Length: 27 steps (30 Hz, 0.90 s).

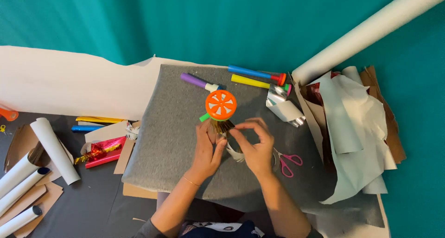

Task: A person is seen assembling a colorful toy by cutting pieces of adhesive tape and using them to secure gold foil around a central plastic structure.

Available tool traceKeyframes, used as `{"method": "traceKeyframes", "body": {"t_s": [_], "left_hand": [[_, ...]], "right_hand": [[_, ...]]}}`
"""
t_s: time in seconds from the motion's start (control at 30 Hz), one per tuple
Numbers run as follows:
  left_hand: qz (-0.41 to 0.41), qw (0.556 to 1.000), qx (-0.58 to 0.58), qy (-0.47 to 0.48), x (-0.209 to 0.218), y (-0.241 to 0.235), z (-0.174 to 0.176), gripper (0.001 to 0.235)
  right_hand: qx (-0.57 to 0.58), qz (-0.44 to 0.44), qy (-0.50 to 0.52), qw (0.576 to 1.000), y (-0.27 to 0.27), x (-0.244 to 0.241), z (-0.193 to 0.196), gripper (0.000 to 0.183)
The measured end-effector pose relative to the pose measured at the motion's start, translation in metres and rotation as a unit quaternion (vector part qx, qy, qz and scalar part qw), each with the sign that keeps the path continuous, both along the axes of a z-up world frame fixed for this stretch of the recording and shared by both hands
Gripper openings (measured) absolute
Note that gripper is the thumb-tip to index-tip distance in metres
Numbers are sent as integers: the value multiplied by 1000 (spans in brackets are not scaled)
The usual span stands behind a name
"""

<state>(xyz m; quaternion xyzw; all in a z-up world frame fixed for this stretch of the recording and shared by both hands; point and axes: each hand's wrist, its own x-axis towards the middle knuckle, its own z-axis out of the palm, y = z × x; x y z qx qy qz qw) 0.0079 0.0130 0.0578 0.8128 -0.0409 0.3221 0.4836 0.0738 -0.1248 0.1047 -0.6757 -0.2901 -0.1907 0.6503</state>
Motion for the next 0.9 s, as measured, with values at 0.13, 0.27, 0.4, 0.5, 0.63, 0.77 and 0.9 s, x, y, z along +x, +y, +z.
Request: {"method": "traceKeyframes", "body": {"t_s": [0.13, 0.27, 0.4, 0.5, 0.63, 0.77, 0.9], "left_hand": [[1, 1000, 15, -10, -1, 1, 0, 65], [-30, 999, 18, -7, 1, 7, -21, 63], [-36, 999, 2, -8, -11, -2, 13, 67], [15, 999, -17, 23, -10, -2, 7, 70], [51, 998, -18, 31, 2, 8, -15, 73], [30, 993, -110, 23, 5, 10, -7, 71], [47, 985, -160, 43, 12, 12, -25, 73]], "right_hand": [[-1, 21, 9, 1000, 5, 2, -2, 12], [-22, 38, 11, 999, 2, -4, 2, 14], [-55, 61, 21, 996, -11, -5, -16, 8], [-111, 72, -14, 991, -16, -14, -21, 30], [-140, 20, -40, 989, -15, -21, -40, 31], [-132, -37, -61, 989, -10, -24, -54, 9], [-129, -99, -118, 980, -6, -29, -51, 5]]}}
